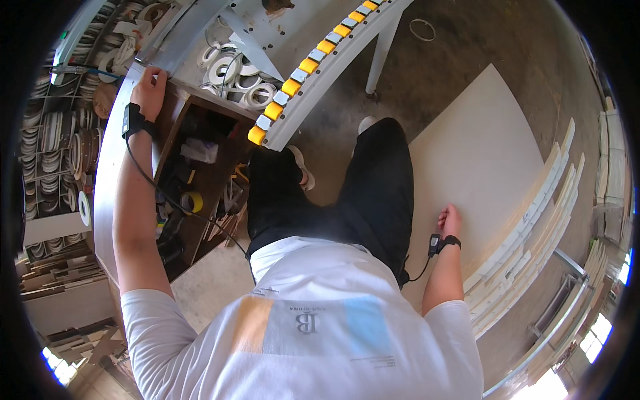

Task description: Operating an industrial edge banding machine to process wooden furniture panels.

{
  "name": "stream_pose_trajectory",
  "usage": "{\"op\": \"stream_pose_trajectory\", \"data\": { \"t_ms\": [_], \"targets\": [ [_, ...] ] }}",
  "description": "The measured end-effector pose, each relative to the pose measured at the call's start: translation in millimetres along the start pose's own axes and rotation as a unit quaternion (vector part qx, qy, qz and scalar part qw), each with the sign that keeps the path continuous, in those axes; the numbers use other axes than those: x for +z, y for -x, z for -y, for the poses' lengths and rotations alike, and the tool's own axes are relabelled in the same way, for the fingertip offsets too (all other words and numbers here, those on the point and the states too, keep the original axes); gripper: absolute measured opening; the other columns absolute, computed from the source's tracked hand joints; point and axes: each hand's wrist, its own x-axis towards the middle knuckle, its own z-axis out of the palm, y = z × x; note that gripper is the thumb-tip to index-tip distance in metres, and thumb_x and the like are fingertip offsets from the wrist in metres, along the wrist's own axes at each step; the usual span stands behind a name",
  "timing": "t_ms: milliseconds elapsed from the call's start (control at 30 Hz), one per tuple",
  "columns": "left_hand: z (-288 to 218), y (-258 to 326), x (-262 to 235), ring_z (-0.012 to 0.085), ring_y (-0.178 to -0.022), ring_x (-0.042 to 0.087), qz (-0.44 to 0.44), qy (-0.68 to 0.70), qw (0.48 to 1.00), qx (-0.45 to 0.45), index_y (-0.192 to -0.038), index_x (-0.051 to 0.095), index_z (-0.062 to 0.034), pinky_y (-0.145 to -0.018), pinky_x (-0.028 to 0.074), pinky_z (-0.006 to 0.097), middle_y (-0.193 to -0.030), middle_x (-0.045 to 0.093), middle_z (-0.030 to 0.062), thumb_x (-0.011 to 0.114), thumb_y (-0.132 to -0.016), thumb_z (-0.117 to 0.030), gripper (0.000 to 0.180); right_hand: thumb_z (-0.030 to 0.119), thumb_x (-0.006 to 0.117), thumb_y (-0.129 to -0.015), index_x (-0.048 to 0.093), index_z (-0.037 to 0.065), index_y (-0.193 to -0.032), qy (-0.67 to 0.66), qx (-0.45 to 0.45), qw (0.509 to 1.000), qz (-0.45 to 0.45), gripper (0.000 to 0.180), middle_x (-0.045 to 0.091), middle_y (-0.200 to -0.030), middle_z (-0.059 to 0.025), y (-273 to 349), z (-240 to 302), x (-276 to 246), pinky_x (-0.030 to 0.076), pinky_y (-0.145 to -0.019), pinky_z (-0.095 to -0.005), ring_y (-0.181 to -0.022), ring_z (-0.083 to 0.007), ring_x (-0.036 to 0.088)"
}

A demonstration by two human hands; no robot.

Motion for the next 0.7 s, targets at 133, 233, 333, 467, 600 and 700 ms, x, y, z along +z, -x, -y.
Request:
{"op": "stream_pose_trajectory", "data": {
  "t_ms": [133,233,333,467,600,700],
  "targets": [
    [1.9,-0.6,0.0,0.0402,-0.096,0.072,-0.001,0.005,1.000,-0.001,-0.118,0.070,-0.0153,-0.084,0.056,0.047,-0.097,0.074,0.0173,0.060,-0.101,-0.046,0.036,0.039,0.058,-0.098,0.063,0.015,-0.082,0.032,-0.003,0.999,0.008,0.029,0.060,-0.063,0.0013,-0.3,0.5,-0.9,0.036,-0.045,-0.0283,-0.047,-0.0107,0.050],
    [1.7,-0.7,0.9,0.0403,-0.095,0.072,0.000,0.000,1.000,0.000,-0.118,0.070,-0.0156,-0.084,0.055,0.047,-0.096,0.074,0.0171,0.060,-0.101,-0.046,0.036,0.037,0.058,-0.096,0.064,0.014,-0.083,0.013,0.006,1.000,0.021,0.027,0.060,-0.064,0.0011,2.0,4.1,-1.5,0.036,-0.045,-0.0283,-0.047,-0.0107,0.050],
    [0.9,1.1,1.0,0.0402,-0.095,0.072,-0.009,0.002,1.000,0.005,-0.117,0.070,-0.0156,-0.084,0.055,0.047,-0.096,0.074,0.0172,0.059,-0.101,-0.046,0.036,0.036,0.059,-0.096,0.065,0.014,-0.083,0.008,0.012,1.000,0.026,0.026,0.060,-0.064,0.0011,3.0,3.8,-1.3,0.037,-0.046,-0.0285,-0.048,-0.0105,0.050],
    [2.7,-0.3,1.1,0.0403,-0.094,0.072,0.001,0.006,1.000,0.004,-0.117,0.070,-0.0156,-0.083,0.055,0.048,-0.096,0.074,0.0170,0.059,-0.101,-0.046,0.036,0.033,0.059,-0.095,0.066,0.013,-0.084,0.025,-0.001,1.000,0.016,0.024,0.060,-0.063,0.0014,3.5,3.3,-0.3,0.037,-0.046,-0.0287,-0.047,-0.0101,0.050],
    [2.6,-0.6,1.7,0.0410,-0.095,0.072,0.000,0.002,1.000,0.000,-0.117,0.071,-0.0158,-0.083,0.056,0.048,-0.096,0.075,0.0172,0.059,-0.101,-0.045,0.035,0.032,0.060,-0.094,0.066,0.013,-0.083,0.026,-0.011,1.000,0.013,0.023,0.060,-0.064,0.0017,6.2,5.7,2.7,0.038,-0.046,-0.0287,-0.047,-0.0098,0.050],
    [3.1,-1.1,1.8,0.0414,-0.096,0.072,-0.004,-0.001,1.000,0.004,-0.117,0.071,-0.0163,-0.084,0.056,0.048,-0.097,0.075,0.0174,0.059,-0.101,-0.045,0.034,0.033,0.060,-0.094,0.066,0.013,-0.082,0.037,-0.005,0.999,0.012,0.023,0.060,-0.064,0.0020,8.8,7.4,2.8,0.038,-0.046,-0.0280,-0.047,-0.0096,0.049]
  ]
}}
